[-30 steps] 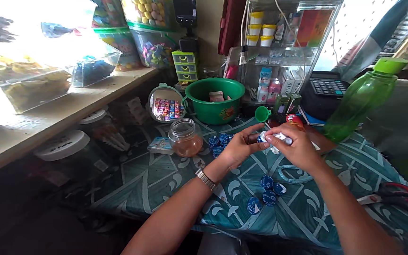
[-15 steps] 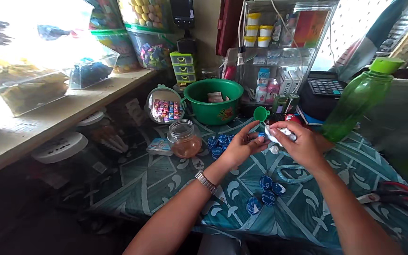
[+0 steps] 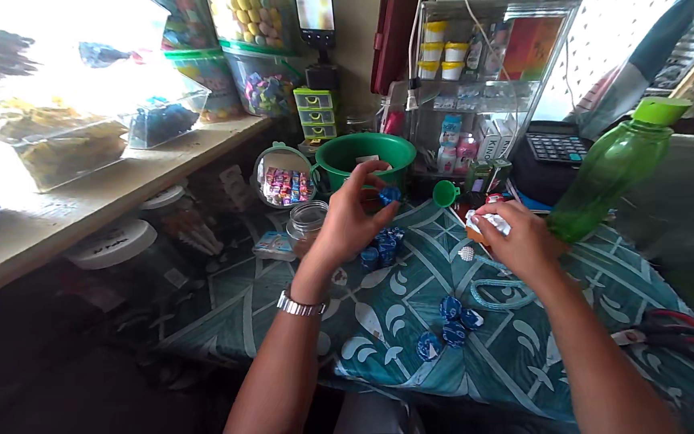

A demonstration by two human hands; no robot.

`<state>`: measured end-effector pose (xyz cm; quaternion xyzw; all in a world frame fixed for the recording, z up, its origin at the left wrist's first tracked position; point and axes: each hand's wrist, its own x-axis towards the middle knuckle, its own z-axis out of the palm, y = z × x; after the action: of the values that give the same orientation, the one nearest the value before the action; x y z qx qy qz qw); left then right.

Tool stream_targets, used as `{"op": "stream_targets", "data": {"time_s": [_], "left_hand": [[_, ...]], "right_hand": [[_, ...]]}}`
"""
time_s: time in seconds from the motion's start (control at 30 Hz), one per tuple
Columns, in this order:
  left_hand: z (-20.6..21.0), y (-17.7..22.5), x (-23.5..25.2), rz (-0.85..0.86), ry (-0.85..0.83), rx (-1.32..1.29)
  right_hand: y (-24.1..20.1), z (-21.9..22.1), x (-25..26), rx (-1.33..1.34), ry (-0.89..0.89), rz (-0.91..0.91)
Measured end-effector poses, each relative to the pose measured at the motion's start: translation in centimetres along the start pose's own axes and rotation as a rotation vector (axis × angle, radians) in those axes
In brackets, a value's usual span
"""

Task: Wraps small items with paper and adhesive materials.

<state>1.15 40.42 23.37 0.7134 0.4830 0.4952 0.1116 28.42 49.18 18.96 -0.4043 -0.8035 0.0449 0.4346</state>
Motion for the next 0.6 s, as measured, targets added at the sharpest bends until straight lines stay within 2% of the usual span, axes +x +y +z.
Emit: {"op": "stream_targets", "data": {"time_s": [0.1, 0.17, 0.37, 0.47, 0.6], "left_hand": [[-1.1, -1.0, -0.1, 0.055, -0.127, 0.234], [-1.4, -0.7, -0.2, 0.010, -0.214, 0.319], [-2.3, -0.1, -0.8, -0.212, -0.393, 0.395], [-2.0, 0.0, -0.9, -0.229, -0.465, 0.429], [-1.2, 0.0, -0.9, -0.238, -0.479, 0.489]], "right_hand": [[0.1, 0.1, 0.0, -0.009, -0.010, -0.026], [0.1, 0.1, 0.0, -0.009, -0.013, -0.028], [0.1, 0.2, -0.1, -0.033, -0.040, -0.039], [0.2, 0.2, -0.1, -0.040, -0.049, -0.037], [0.2, 0.2, -0.2, -0.030, -0.059, -0.046]]}}
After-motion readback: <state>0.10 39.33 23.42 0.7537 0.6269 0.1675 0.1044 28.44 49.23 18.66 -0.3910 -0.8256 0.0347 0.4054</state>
